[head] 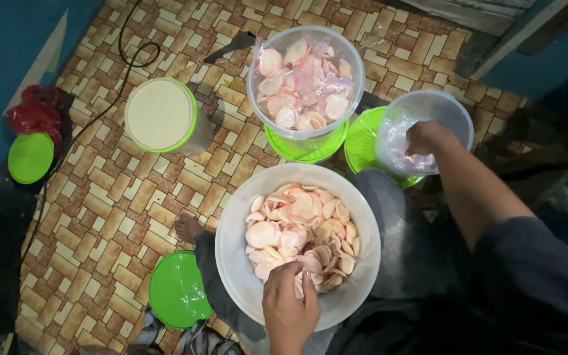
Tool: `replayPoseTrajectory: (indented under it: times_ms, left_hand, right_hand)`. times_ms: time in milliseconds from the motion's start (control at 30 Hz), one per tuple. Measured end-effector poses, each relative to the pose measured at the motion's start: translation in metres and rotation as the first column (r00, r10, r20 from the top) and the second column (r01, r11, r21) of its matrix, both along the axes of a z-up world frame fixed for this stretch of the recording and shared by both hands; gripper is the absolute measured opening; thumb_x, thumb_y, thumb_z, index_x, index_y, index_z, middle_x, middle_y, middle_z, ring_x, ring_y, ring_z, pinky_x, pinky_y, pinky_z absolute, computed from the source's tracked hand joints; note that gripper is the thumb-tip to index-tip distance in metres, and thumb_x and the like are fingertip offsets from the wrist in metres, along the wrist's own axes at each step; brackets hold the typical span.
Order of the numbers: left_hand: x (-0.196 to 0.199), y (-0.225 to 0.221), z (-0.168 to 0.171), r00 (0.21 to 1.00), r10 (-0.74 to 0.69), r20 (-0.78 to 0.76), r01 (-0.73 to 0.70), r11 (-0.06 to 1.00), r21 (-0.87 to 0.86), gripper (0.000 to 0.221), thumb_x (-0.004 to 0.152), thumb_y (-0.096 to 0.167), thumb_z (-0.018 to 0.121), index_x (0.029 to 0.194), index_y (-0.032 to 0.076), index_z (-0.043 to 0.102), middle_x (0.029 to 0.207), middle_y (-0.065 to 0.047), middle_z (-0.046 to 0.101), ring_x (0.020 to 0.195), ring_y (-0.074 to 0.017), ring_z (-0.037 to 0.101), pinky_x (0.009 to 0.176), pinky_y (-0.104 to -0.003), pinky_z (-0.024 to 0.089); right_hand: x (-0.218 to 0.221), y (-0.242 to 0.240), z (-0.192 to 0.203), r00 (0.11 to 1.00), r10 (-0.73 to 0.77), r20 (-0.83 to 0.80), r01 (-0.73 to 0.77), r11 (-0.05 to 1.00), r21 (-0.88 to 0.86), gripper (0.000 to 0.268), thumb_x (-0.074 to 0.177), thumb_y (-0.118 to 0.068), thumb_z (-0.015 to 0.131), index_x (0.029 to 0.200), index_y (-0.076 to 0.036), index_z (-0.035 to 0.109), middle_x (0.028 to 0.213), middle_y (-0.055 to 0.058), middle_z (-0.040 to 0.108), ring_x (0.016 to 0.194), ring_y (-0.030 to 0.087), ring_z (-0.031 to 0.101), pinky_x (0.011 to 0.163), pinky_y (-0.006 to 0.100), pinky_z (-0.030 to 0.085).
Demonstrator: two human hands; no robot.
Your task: Packaging thin food items, likely crackers, from large plastic containers into smaller individual plastic bags while sitting on the floor.
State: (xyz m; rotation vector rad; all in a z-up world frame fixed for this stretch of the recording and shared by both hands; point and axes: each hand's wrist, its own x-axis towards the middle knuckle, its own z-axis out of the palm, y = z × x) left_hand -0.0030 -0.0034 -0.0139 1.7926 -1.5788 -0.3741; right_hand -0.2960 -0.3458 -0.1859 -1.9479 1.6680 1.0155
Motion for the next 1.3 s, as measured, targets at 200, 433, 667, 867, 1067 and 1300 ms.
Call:
replayPoseTrajectory:
  times_ms: [200,433,667,867,1067,1300]
  left_hand:
    - [0.001,0.003,-0.005,1.0,-0.009,-0.03,0.01,0.999,0.045,0.02,0.081,0.015,0.056,0.098,0.005,0.058,0.097,-0.01,0.064,0.092,-0.0273,0.059,0.078,-0.038,0.048]
    - [-0.023,-0.049,0.061,0.988,-0.143,-0.053,0.137,0.986,-0.099,0.029,0.084,0.018,0.056,0.106,-0.001,0.054,0.106,-0.018,0.055,0.103,-0.032,0.054,0.09,-0.04,0.045]
    - [-0.111,-0.19,0.045,0.823,-0.197,-0.533,0.314,0.939,0.138,0.047,0.074,0.005,0.068,0.115,-0.003,0.047,0.107,-0.025,0.053,0.097,-0.041,0.061,0.075,-0.04,0.056]
    - [-0.168,-0.276,-0.029,0.826,0.029,-0.562,0.186,0.929,0.32,0.039,0.07,0.023,0.075,0.104,0.014,0.058,0.087,-0.001,0.062,0.078,-0.0125,0.066,0.066,-0.024,0.055]
    - [-0.177,-0.3,-0.07,0.699,-0.019,-0.715,0.195,0.967,0.164,0.028,0.075,-0.002,0.065,0.102,0.006,0.059,0.079,-0.006,0.064,0.069,-0.0073,0.06,0.059,-0.02,0.051]
    - [-0.168,-0.305,-0.064,0.787,0.129,-0.603,-0.015,0.982,0.19,0.016,0.077,0.002,0.063,0.088,0.013,0.058,0.076,-0.006,0.065,0.067,-0.0205,0.067,0.054,-0.029,0.053]
  right_hand:
    - [-0.001,-0.014,0.098,0.997,0.046,0.059,-0.052,0.994,0.098,0.023,0.085,-0.026,0.066,0.103,-0.013,0.064,0.088,0.004,0.065,0.073,0.017,0.06,0.071,0.023,0.047]
    - [0.01,0.003,0.236,0.879,-0.32,0.354,0.291,0.947,0.136,0.045,0.084,-0.015,0.065,0.125,-0.005,0.053,0.114,0.015,0.063,0.099,0.029,0.061,0.086,0.039,0.049]
    - [-0.027,-0.008,0.227,0.502,-0.378,0.778,0.278,0.922,0.268,0.023,0.066,-0.006,0.076,0.083,0.007,0.065,0.059,0.027,0.065,0.049,0.029,0.062,0.048,0.036,0.05]
    - [-0.035,-0.015,0.206,0.274,-0.415,0.867,0.241,0.903,0.356,0.031,0.063,0.003,0.074,0.092,0.002,0.064,0.064,0.021,0.065,0.049,0.029,0.064,0.04,0.034,0.051]
    - [-0.023,-0.003,0.231,0.183,-0.553,0.813,0.231,0.828,0.511,0.067,0.064,0.007,0.065,0.126,-0.014,0.046,0.097,0.021,0.062,0.07,0.035,0.062,0.05,0.046,0.055]
    - [-0.032,-0.018,0.181,0.067,-0.622,0.78,0.276,0.763,0.584,0.033,0.056,0.009,0.08,0.079,-0.003,0.059,0.069,0.014,0.064,0.062,0.03,0.067,0.046,0.04,0.057]
